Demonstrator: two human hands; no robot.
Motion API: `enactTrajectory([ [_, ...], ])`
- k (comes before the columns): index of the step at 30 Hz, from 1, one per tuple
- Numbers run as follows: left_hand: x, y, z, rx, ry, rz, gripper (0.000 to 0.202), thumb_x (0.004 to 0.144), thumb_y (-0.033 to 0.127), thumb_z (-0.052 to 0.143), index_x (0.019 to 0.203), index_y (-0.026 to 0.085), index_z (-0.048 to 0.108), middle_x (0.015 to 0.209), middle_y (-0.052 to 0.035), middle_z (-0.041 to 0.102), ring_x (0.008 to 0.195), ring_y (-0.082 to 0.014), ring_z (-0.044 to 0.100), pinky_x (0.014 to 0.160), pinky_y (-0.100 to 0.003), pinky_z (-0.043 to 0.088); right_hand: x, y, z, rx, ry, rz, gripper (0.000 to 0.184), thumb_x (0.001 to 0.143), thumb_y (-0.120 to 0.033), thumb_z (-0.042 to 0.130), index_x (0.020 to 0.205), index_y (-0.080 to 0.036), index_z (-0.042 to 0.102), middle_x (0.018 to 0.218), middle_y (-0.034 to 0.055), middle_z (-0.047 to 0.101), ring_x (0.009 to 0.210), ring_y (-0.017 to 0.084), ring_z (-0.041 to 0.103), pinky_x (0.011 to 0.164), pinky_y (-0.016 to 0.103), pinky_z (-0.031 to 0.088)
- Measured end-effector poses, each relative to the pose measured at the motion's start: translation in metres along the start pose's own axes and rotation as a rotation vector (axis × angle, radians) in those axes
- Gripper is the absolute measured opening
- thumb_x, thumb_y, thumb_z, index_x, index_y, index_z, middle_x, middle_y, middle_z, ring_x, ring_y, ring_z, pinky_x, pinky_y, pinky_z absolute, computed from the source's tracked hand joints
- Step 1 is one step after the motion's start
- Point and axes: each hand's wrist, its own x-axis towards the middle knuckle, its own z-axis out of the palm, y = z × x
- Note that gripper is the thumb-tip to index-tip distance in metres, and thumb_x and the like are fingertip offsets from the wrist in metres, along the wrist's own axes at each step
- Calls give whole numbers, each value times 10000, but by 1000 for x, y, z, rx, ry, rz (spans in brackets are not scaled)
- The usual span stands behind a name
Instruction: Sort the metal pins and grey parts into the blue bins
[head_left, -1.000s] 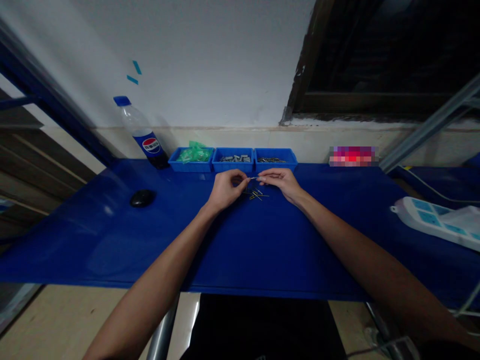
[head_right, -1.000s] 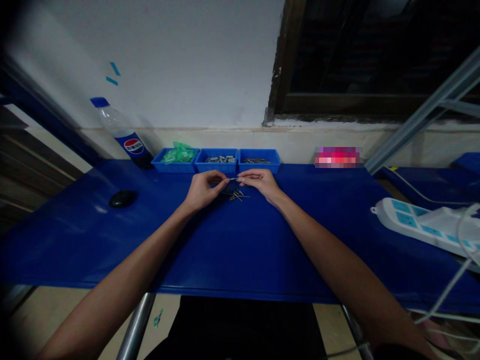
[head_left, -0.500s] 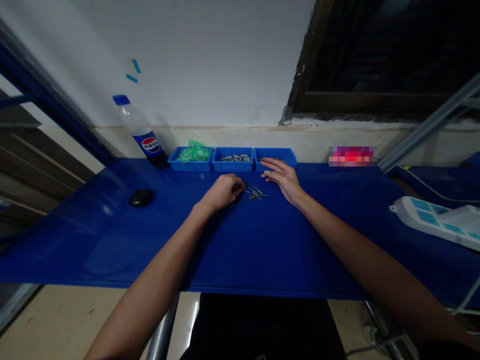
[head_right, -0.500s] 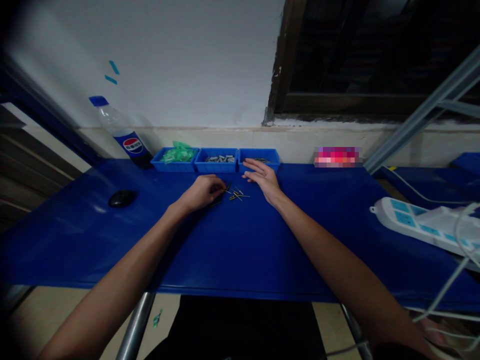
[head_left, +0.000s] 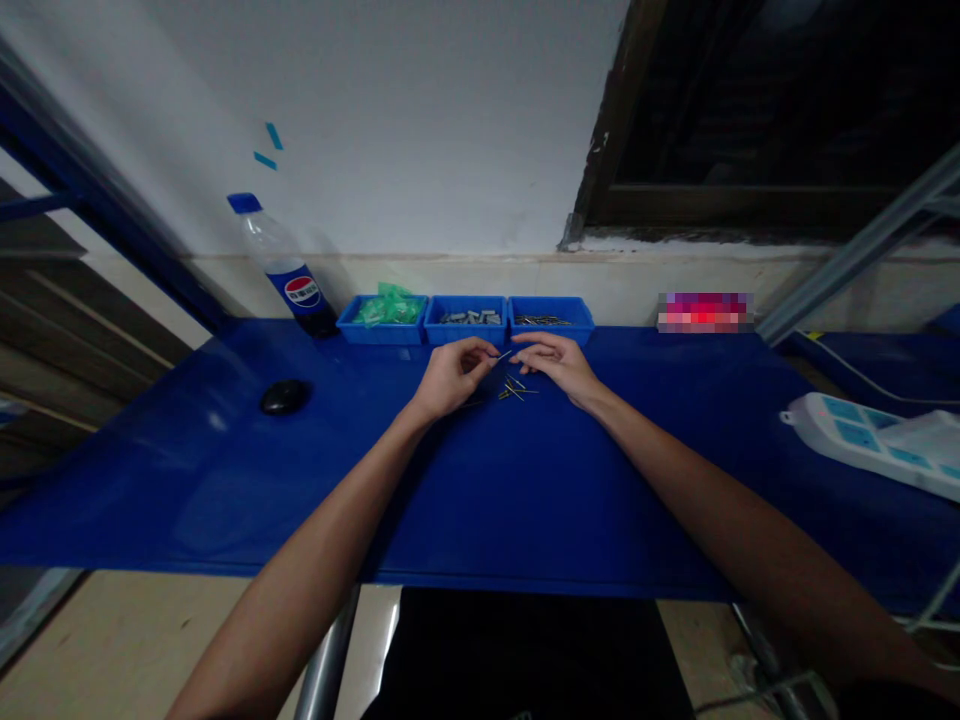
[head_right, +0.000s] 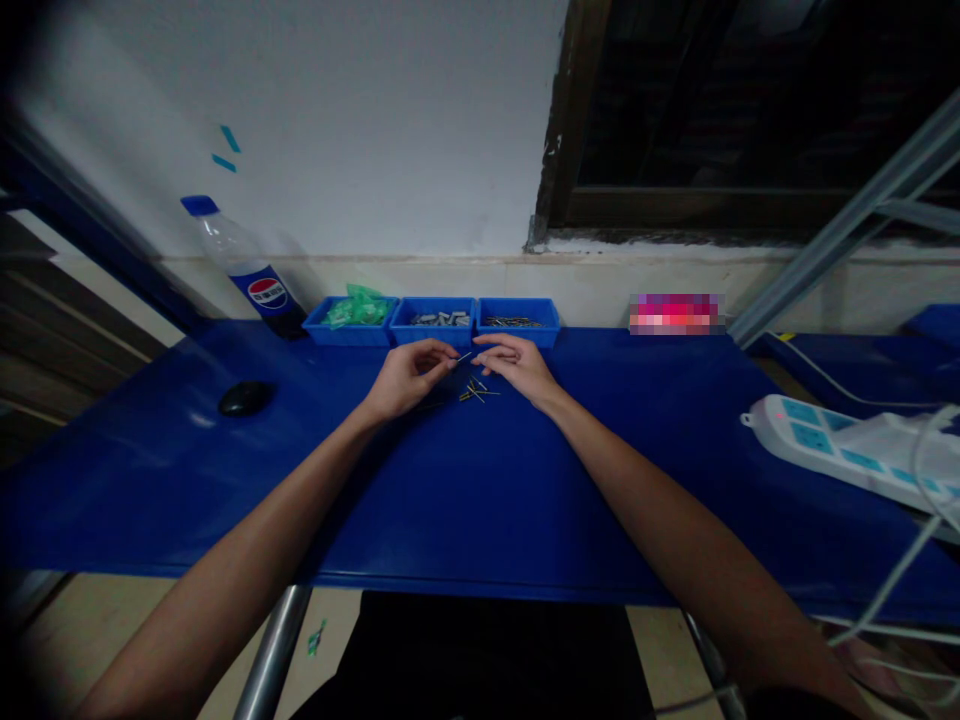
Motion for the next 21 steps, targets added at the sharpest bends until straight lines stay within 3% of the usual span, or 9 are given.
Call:
enactTrajectory([
  [5, -1, 0, 8, -37, 22, 5, 129, 879, 241, 731, 980, 160, 742, 838, -49, 768, 753, -157, 718, 733, -267, 568, 0, 0, -2, 16, -48, -2, 318, 731, -397, 904, 1008, -251, 848, 956, 58, 839, 815, 207, 748, 877, 410, 583],
  [13, -2, 1, 8, 43, -10, 31, 142, 897, 272, 731, 987, 162, 731, 849, -43, 766, 752, -153, 715, 714, -257, 557, 1, -1, -2, 26, -34, 11, 264, 671, -377, 938, 886, -245, 861, 866, 51, 830, 771, 203, 737, 821, 391, 575],
  [18, -2, 0, -10, 281, -106, 98, 243, 901, 335, 755, 1062, 154, 742, 939, -78, 772, 802, -181, 704, 726, -295, 548, 3, 2, -3, 96, 157, 0, 265, 679, -357, 926, 903, -237, 852, 846, 56, 826, 732, 195, 721, 725, 355, 554],
  [21, -2, -3, -20, 348, -228, 141, 293, 860, 354, 805, 1060, 147, 756, 975, -94, 768, 830, -197, 705, 744, -311, 548, 4, 3, -5, 151, 287, -19, 380, 713, -349, 901, 1075, -254, 834, 1100, 83, 830, 819, 211, 744, 726, 359, 562],
])
